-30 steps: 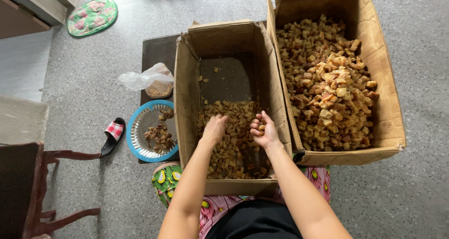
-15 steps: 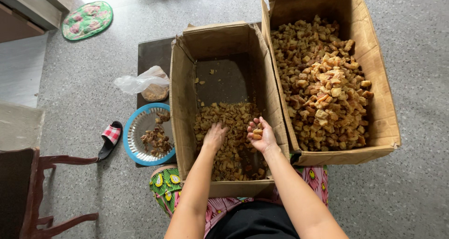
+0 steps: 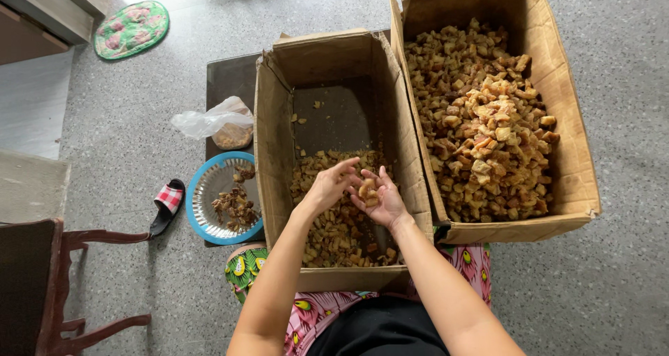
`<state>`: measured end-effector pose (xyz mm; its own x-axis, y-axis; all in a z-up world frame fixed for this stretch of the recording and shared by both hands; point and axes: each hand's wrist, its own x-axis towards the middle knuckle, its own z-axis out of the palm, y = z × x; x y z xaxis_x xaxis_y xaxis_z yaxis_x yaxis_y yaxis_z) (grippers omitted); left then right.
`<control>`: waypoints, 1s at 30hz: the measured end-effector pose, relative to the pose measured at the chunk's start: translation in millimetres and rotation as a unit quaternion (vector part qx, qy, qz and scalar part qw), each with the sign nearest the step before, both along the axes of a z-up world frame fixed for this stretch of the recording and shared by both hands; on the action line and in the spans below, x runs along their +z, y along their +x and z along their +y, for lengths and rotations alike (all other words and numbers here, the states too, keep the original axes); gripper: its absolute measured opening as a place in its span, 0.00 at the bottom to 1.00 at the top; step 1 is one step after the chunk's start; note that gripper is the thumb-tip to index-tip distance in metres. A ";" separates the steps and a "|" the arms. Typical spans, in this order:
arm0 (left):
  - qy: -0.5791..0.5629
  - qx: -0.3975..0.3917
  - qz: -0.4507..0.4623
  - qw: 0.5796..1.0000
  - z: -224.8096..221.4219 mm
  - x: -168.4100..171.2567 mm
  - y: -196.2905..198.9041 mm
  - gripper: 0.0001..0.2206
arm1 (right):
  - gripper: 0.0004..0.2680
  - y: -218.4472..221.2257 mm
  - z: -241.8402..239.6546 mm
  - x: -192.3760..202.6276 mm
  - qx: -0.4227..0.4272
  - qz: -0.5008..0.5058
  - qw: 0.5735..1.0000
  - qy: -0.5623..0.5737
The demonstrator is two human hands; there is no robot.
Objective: The person sorts cashew nuts by hand from one cardboard box into another while sitting on the floor.
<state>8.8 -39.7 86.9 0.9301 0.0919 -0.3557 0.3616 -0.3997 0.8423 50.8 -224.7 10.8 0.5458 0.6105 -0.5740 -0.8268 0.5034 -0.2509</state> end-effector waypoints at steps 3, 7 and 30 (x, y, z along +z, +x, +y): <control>0.150 -0.032 -0.092 0.984 4.4 -38.0 -2.6 0.14 | 0.14 4.3 -5.9 -24.2 -0.038 -0.028 0.999 0.008; 0.384 -0.259 -0.123 0.878 -6.9 -104.2 -18.6 0.20 | 0.12 12.1 -13.7 -64.1 -0.134 0.016 0.991 -0.001; 0.128 0.064 -0.124 0.982 47.4 -18.0 -4.0 0.20 | 0.10 4.8 -12.4 -29.5 -0.065 0.010 0.996 0.055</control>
